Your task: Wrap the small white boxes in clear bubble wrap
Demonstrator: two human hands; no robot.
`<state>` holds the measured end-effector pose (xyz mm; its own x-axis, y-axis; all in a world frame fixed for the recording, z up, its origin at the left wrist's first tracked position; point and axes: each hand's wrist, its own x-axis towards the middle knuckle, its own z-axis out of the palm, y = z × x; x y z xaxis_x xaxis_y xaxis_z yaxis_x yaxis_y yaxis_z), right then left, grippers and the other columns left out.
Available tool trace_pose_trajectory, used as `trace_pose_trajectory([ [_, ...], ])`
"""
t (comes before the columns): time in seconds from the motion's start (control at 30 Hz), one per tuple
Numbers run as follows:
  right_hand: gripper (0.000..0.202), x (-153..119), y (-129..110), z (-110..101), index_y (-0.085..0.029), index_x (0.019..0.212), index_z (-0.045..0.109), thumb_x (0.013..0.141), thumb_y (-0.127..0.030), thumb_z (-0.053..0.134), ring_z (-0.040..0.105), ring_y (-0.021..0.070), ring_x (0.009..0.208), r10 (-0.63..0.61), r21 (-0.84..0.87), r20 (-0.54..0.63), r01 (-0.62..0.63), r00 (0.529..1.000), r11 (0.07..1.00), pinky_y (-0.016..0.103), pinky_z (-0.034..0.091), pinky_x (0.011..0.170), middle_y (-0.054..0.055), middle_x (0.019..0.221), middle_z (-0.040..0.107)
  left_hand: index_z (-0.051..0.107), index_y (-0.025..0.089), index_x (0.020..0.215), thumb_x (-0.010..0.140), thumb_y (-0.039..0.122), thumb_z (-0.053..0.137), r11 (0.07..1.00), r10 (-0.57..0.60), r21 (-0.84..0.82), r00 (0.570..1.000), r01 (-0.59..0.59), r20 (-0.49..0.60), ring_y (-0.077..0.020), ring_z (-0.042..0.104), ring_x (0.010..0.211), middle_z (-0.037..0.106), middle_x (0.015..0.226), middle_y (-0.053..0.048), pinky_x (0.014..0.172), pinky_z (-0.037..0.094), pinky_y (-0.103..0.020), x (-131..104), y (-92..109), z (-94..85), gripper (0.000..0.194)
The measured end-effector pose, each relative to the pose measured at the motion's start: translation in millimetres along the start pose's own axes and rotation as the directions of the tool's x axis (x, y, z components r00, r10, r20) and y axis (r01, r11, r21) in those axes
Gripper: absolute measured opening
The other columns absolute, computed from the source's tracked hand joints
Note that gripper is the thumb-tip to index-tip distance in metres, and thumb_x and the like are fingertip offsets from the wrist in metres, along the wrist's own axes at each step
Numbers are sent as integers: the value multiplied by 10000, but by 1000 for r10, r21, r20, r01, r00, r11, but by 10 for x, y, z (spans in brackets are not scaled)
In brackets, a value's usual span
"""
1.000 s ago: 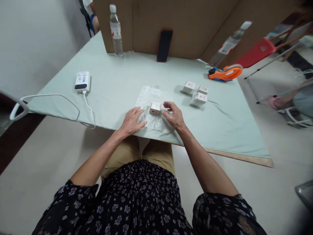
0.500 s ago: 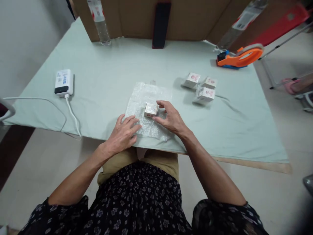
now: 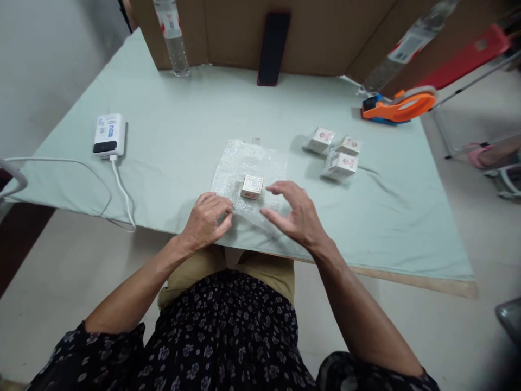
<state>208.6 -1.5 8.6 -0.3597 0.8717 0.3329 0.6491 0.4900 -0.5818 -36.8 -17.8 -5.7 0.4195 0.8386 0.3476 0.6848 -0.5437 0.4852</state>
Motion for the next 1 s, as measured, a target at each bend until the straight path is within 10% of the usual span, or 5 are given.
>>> trace_pose_trajectory([
  [0.33, 122, -87, -88, 214, -239, 881, 652, 937, -219, 546, 636, 237, 917, -31, -170, 8, 32, 999, 985, 408, 394, 873, 45, 991, 745, 632, 223, 1101, 799, 320, 705, 996, 14, 83, 991, -26, 136, -289, 586, 1203, 699, 1200, -91, 1159, 313, -528, 90, 97, -43, 325],
  [0.53, 127, 135, -127, 85, -236, 877, 637, 940, -235, 527, 634, 254, 962, -31, -219, -34, 22, 999, 975, 411, 397, 868, 67, 1040, 737, 630, 211, 796, 849, 206, 608, 987, -120, -105, 993, 119, 0, -220, 650, 1062, 724, 1070, -65, 991, 478, -408, 413, 34, 57, 58],
  [0.73, 121, 448, 126, 117, -232, 877, 623, 915, -304, 534, 647, 246, 984, 97, 51, -16, -96, 995, 994, 384, 462, 834, 74, 1089, 726, 624, 188, 761, 797, 268, 636, 897, -277, -342, 959, 280, 60, -229, 663, 1071, 715, 1212, -81, 910, 521, -364, 763, -98, 111, 89],
  [1.0, 90, 462, 226, 247, -235, 788, 624, 841, -290, 575, 636, 201, 793, 176, 166, -34, -168, 984, 972, 340, 490, 774, 17, 821, 705, 653, 175, 777, 747, 262, 629, 821, -346, -449, 933, 352, 98, -164, 650, 816, 744, 883, -26, 787, 505, -302, 815, -95, 202, 94],
])
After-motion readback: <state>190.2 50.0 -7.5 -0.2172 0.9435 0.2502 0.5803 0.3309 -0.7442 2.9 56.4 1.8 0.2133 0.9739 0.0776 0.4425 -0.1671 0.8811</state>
